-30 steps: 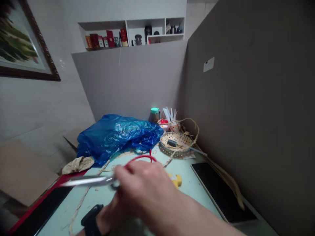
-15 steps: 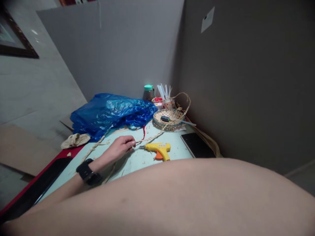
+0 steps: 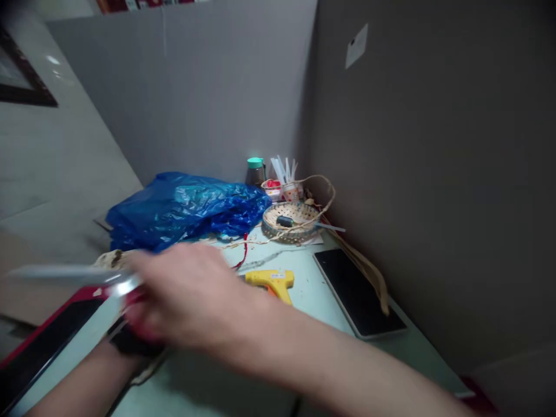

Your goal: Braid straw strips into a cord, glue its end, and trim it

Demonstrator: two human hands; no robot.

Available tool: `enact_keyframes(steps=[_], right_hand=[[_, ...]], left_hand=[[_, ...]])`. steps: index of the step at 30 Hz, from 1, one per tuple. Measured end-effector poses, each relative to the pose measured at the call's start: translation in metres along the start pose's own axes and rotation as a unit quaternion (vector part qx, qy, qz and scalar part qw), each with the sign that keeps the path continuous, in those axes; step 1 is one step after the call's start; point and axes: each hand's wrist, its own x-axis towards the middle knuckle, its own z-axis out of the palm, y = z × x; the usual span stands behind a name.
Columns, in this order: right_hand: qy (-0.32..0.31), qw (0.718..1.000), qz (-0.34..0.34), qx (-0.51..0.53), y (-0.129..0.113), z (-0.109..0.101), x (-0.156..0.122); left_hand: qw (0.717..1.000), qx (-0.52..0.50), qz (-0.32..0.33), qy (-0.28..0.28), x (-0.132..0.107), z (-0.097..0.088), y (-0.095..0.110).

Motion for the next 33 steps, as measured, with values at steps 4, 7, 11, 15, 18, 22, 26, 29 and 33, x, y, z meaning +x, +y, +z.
enact_keyframes(steps=[4, 7, 11, 15, 18, 22, 26, 29, 33], right_hand=[[0.06, 0.947, 0.097, 0.301, 0.06, 0.023, -0.027], [0.066, 0.944, 0.152, 0.286, 0.088, 0.043, -0.046], [0.067, 0.954, 0.11, 0.271, 0.092, 0.051, -0.054], [0.059, 0.968, 0.074, 0.231, 0.088, 0.05, -0.055], [0.036, 0.968, 0.078, 0.235, 0.088, 0.05, -0.056], [-0.012, 0.97, 0.097, 0.225, 0.087, 0.052, -0.056], [-0.02, 0.964, 0.136, 0.228, 0.088, 0.055, -0.057], [0.048, 0.956, 0.157, 0.245, 0.092, 0.055, -0.058], [0.104, 0.957, 0.131, 0.236, 0.093, 0.052, -0.058]], left_hand=[[0.993, -0.118, -0.002, 0.015, -0.008, 0.004, 0.003], [0.984, -0.176, 0.008, 0.009, -0.018, 0.009, 0.012], [0.97, -0.241, 0.017, -0.021, -0.029, 0.014, 0.023], [0.97, -0.237, -0.006, -0.052, -0.038, 0.016, 0.03], [0.985, -0.153, -0.029, -0.08, -0.046, 0.018, 0.034], [0.994, -0.018, -0.025, -0.102, -0.053, 0.024, 0.037], [0.99, -0.039, -0.042, -0.131, -0.053, 0.028, 0.037], [0.983, -0.153, -0.049, -0.09, -0.047, 0.027, 0.035], [0.968, -0.25, -0.01, 0.015, -0.038, 0.021, 0.028]])
